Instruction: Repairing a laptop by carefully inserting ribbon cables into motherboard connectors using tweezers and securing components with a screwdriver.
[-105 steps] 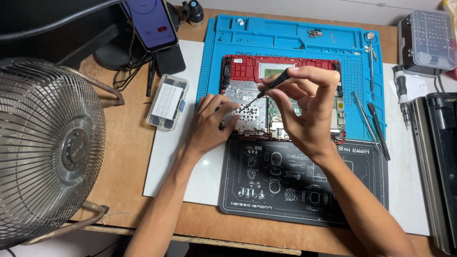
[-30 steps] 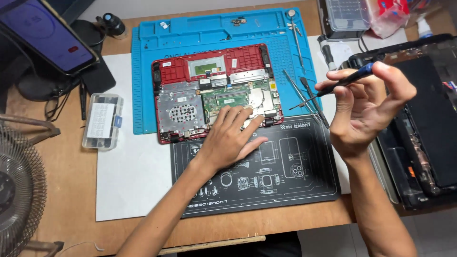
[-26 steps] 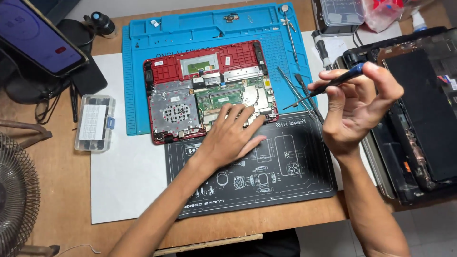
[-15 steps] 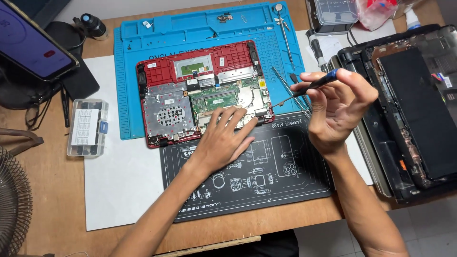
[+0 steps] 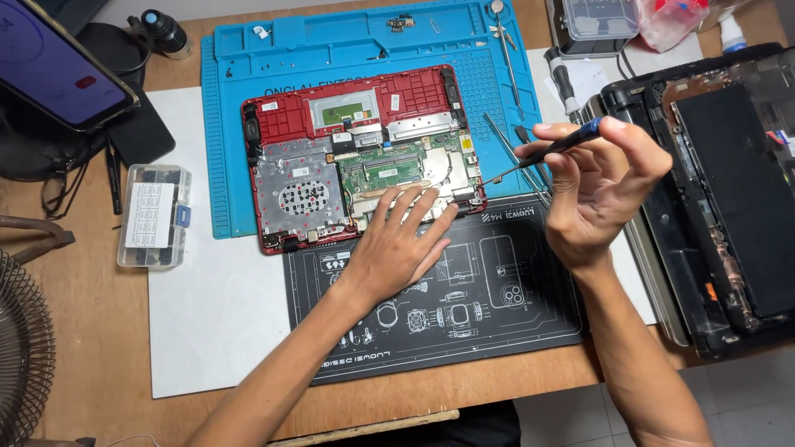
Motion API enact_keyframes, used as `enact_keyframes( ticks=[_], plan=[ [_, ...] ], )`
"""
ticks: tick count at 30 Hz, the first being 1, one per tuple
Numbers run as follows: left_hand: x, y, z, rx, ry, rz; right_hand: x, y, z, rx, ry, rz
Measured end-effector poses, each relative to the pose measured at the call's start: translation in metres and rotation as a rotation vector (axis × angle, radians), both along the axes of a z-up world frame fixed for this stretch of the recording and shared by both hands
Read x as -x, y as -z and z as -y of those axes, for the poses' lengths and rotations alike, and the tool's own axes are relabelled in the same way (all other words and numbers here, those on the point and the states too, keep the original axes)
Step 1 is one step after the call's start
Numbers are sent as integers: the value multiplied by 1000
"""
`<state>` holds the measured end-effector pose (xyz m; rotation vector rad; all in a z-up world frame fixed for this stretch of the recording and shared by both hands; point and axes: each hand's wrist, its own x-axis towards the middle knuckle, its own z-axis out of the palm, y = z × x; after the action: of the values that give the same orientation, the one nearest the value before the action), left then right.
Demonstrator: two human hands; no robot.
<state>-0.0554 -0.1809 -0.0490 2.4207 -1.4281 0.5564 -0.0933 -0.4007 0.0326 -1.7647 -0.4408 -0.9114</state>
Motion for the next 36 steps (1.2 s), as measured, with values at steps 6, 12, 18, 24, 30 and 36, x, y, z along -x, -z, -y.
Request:
enact_keyframes(
  ticks=[6, 12, 18, 24, 30, 36],
  plan=[
    [1, -2, -1, 3, 1, -5, 3, -3, 1, -4, 29, 9],
    [0, -2, -3, 18, 14, -20, 7, -7, 2, 5, 37, -9],
    [-3, -4, -3, 76, 34, -49, 8, -5, 4, 2, 56, -3],
    [-5, -6, -1, 77, 41, -93, 13, -4, 4, -40, 111, -13],
    [-19, -26, 6, 71, 70, -157, 10, -4, 7, -75, 158, 30],
    [-41, -20, 25, 102, 129, -292, 12, 0, 13, -73, 155, 30]
  ],
)
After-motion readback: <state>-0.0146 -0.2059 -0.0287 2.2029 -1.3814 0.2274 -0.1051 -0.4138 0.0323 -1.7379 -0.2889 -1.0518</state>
